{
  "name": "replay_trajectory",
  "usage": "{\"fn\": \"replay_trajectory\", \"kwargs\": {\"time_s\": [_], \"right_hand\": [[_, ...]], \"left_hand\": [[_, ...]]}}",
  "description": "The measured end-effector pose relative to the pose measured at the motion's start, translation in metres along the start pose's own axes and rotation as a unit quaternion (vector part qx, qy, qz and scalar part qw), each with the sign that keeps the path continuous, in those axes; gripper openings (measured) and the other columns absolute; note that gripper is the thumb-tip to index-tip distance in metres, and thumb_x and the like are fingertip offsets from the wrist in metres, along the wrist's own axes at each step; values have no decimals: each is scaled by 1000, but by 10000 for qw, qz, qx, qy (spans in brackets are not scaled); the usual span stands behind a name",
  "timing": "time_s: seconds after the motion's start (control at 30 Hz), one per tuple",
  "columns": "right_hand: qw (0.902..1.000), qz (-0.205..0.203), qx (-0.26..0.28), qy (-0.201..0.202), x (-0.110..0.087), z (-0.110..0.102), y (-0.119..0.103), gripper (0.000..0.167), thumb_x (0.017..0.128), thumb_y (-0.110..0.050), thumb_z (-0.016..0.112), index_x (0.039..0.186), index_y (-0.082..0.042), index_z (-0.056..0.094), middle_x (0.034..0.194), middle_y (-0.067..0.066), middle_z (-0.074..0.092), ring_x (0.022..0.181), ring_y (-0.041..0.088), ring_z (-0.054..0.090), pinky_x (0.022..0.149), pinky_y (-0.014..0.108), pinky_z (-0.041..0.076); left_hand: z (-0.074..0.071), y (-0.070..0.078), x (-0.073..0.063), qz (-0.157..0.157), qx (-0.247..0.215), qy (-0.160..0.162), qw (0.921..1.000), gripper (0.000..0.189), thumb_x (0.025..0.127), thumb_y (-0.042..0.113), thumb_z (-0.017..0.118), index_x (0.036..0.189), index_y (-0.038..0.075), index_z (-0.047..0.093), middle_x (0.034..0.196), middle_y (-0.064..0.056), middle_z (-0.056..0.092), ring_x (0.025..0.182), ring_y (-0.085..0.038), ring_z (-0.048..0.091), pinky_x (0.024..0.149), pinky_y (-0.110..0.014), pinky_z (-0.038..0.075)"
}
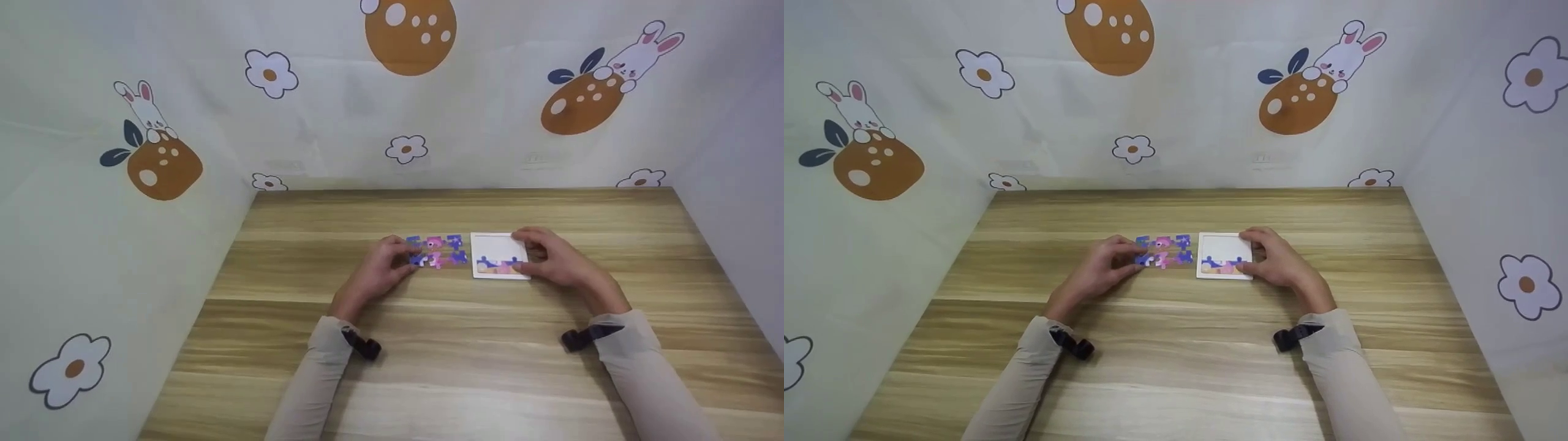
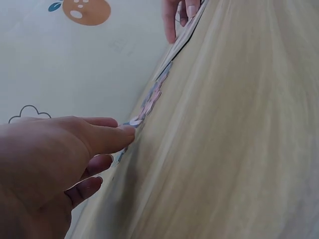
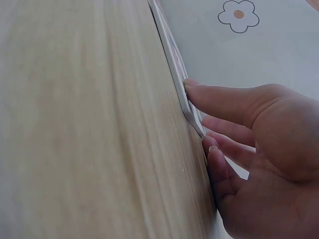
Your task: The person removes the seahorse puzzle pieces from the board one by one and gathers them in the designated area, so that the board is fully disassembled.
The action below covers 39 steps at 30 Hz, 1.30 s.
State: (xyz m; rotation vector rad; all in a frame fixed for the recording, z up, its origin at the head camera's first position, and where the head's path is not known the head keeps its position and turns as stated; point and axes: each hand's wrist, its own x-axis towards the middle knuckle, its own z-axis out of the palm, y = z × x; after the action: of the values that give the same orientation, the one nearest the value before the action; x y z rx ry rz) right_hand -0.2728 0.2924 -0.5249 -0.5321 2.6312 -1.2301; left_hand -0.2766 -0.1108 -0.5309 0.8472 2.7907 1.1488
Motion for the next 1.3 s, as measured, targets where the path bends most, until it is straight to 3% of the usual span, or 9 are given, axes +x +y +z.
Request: {"fn": "replay_trajectory", "kwargs": {"time_s": [0.47, 0.73, 0.9, 1.17, 1.3], "right_hand": [[9995, 254, 13, -162, -1, -2, 1, 71, 98, -23, 81, 159, -3, 50, 169, 26, 37, 154, 48, 40, 129, 66, 29], [9999, 115, -69, -43, 0, -1, 0, 71, 96, -18, 83, 156, 1, 52, 167, 29, 41, 153, 51, 40, 129, 66, 28], [9998, 169, -106, -67, 0, -1, 0, 71, 96, -20, 83, 157, 0, 52, 167, 29, 40, 153, 51, 40, 129, 66, 28], [9997, 210, -59, -82, 1, -2, 0, 70, 97, -22, 83, 157, -2, 53, 168, 26, 41, 154, 49, 40, 130, 66, 28], [9998, 178, -74, -79, 0, -2, 1, 70, 97, -23, 83, 157, -2, 53, 167, 26, 41, 155, 49, 39, 130, 66, 26]], "left_hand": [[1, -4, -1, -223, 122, -176, 9995, 29, 98, 18, 81, 125, 9, 79, 124, -14, 70, 121, -32, 63, 111, -49, 51], [-2, -8, -1, 164, 188, -81, 9997, 24, 98, 13, 79, 121, 6, 80, 120, -17, 73, 118, -35, 66, 109, -52, 52], [-4, -8, -2, 57, 70, -110, 9999, 23, 98, 11, 78, 120, 6, 80, 121, -16, 73, 119, -35, 65, 110, -52, 52], [0, 5, 4, 34, -255, 18, 9997, 24, 99, 16, 78, 122, 9, 80, 116, -12, 74, 116, -30, 67, 111, -49, 51], [6, 15, 9, 116, -404, -74, 9991, 23, 99, 13, 77, 122, 8, 80, 115, -12, 74, 115, -30, 67, 110, -48, 52]]}}
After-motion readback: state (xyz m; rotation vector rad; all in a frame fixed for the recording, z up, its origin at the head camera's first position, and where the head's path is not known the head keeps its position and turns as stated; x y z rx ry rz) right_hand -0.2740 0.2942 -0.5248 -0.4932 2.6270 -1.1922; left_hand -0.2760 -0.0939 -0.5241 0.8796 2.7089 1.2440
